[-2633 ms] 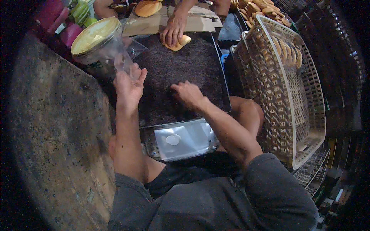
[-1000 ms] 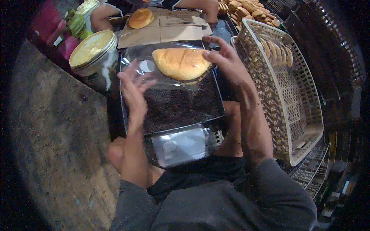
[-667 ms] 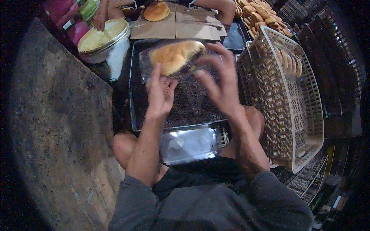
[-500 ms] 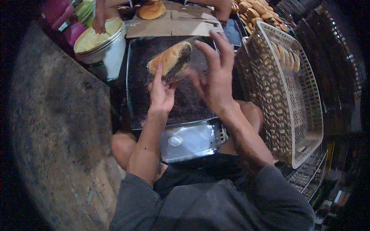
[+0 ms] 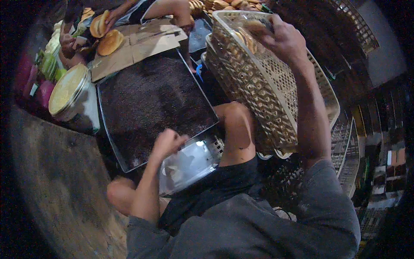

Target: The person sits on the floor and repeatedly places round buns into clear plastic bags. They pick up a bun, insert it into a bag, and place the packaged bun into a white plastic basket. The process is repeated continuously with a steady supply of buns and bags.

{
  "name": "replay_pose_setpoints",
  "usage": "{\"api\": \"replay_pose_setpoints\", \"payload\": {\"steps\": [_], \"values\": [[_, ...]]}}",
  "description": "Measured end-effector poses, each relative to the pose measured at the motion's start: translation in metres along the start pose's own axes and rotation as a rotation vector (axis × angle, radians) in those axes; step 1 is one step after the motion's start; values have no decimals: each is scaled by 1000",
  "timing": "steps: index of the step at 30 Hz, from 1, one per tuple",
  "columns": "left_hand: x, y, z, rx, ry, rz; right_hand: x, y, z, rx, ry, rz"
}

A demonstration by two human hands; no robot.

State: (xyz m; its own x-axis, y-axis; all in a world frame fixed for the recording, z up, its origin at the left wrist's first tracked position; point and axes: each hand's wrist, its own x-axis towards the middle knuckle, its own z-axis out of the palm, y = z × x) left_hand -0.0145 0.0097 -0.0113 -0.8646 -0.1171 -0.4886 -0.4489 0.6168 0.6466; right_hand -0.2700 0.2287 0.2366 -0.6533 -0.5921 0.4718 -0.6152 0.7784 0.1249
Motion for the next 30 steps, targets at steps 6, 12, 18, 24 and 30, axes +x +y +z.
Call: {"api": "replay_pose_setpoints", "payload": {"steps": [6,12,18,24,30], "values": [[3,8,60,377,-282,-117,-34,60,74,615,-668,137],[18,-21,66,195,-326,-46,4,27,65,213,-279,-42],[-4,12,15,-579,99,227,-34,-123,66,628,-966,-519],[-6,-20,-34,-687,1371,308,-63,-219,96,1187,-494,-481],[-23,-51,-81,-1260,1164,203,-61,-230,73,1706,-651,-47]]}}
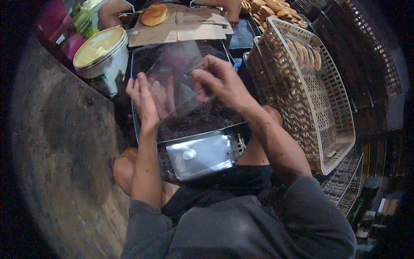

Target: The person sits on the floor and repeatedly places round buns into clear plastic bags. They pick up a bun, insert it into a bag, and place the packaged bun into a white plastic basket. The process is repeated continuously with a steady supply of buns and bags.

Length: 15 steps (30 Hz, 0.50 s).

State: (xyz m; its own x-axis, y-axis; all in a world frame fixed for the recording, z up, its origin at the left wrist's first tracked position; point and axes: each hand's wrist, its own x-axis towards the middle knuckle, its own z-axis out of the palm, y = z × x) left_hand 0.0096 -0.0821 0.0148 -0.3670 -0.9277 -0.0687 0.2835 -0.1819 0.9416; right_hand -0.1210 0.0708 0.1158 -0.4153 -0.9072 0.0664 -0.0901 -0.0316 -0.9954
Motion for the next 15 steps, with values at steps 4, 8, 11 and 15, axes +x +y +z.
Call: {"api": "replay_pose_setpoints", "payload": {"steps": [4,8,11,15], "values": [[-21,-10,12,383,-106,-3,-26,24,-50,-574,139,27],[-63,-39,21,793,-250,-60,-43,42,-92,-652,594,51],[-101,-55,28,1021,-458,70,-50,65,-121,-454,650,-82],[-102,-78,24,1426,-485,792,-38,85,-96,-197,609,-99]]}}
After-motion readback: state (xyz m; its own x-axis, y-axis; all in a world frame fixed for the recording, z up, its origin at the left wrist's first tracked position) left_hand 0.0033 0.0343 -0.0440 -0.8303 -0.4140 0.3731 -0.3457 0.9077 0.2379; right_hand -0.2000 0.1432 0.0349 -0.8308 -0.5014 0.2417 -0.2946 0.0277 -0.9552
